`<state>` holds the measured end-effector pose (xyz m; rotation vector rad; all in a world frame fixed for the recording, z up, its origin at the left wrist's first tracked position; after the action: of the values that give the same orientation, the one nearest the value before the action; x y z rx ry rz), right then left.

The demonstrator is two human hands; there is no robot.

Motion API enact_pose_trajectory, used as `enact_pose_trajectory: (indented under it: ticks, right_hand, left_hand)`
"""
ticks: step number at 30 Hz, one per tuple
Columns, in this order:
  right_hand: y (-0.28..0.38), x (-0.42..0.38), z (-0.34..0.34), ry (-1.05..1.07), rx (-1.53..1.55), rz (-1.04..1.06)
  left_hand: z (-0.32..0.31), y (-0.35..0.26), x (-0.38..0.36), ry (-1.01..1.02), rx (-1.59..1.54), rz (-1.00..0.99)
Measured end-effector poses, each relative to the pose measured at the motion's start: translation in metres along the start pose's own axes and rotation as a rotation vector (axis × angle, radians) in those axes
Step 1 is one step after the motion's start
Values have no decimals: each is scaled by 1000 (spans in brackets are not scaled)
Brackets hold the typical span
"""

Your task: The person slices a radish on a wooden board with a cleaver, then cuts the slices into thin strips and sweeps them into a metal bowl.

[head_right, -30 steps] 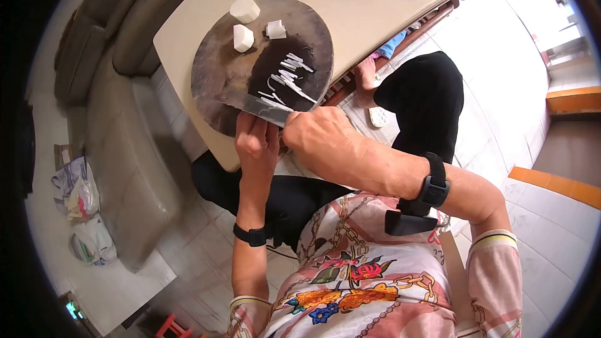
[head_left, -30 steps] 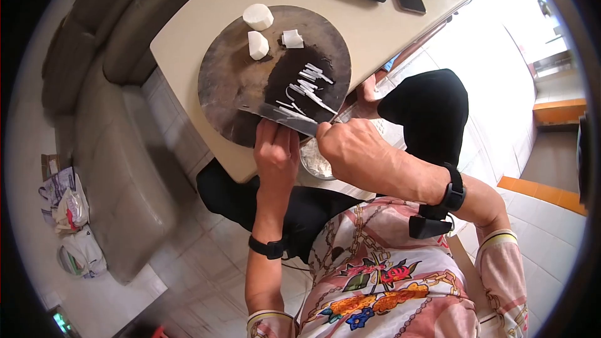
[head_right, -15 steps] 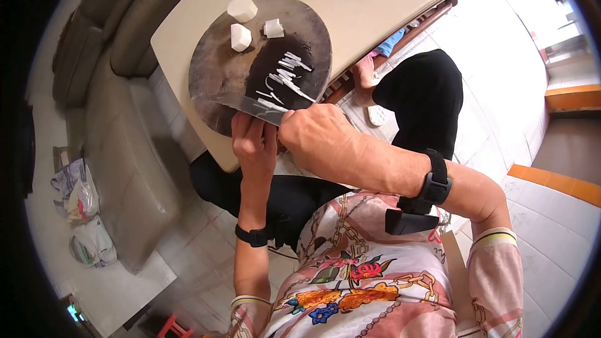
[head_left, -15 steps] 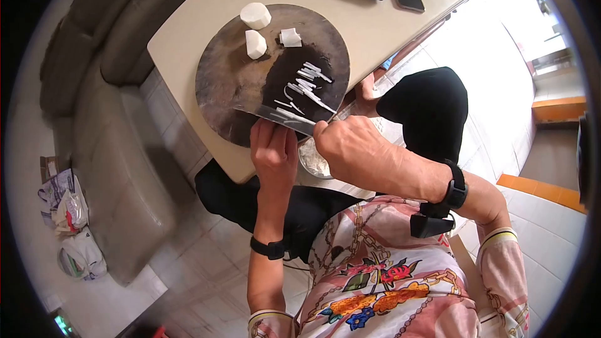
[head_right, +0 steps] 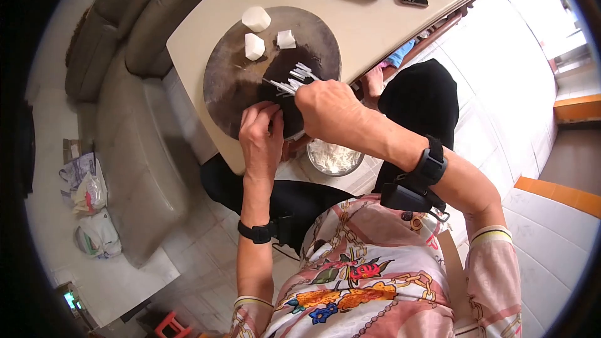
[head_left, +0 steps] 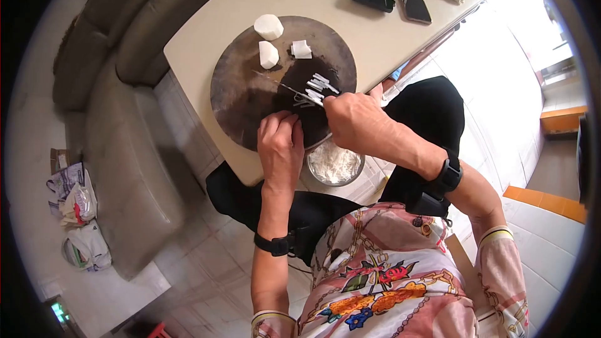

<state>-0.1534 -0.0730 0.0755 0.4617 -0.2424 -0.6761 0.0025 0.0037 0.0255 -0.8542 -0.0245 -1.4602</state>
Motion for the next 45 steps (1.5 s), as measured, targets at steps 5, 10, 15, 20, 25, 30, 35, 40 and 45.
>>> enact_pose_trajectory:
  ticks: [5,10,15,20,25,30,35,40,45]
  right_hand:
    - [-14,-3,10,24,28,-6]
    - [-19,-5,0,34,207,33]
    - [-23,3,9,-26,481,30]
    - [-38,7,7,70,615,-149]
    - [-29,7,17,4,806,-98]
    - [-36,6,10,-33,758,-129]
    - [-38,1,18,-147,812,-153]
    - [-42,-4,12,-182,743,-148]
    - [-44,-7,6,-151,674,-97]
  left_hand:
    - [1,-3,-7,-55,-2,56]
    - [10,-4,-15,-49,32,140]
    - [11,-8,-5,-36,149,158]
    - [7,-5,-3,48,5,203]
    - [-3,-10,3,40,2,182]
    - [-18,-17,12,4,18,95]
    - [-19,-18,10,-53,-45,138]
    - [-12,-10,5,-84,2,194]
    - [-9,-3,7,-155,-34,261]
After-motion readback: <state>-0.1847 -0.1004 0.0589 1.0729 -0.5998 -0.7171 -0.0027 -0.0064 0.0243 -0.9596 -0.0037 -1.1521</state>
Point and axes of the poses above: each hand's wrist, its own x-axis towards the middle knuckle, its own z-axis out of the back of the hand, y = z × x, the point moved 1 cm from there along x, towards the middle knuckle, and after that the axes turned 2 degrees about z, right-handed, at the moved point
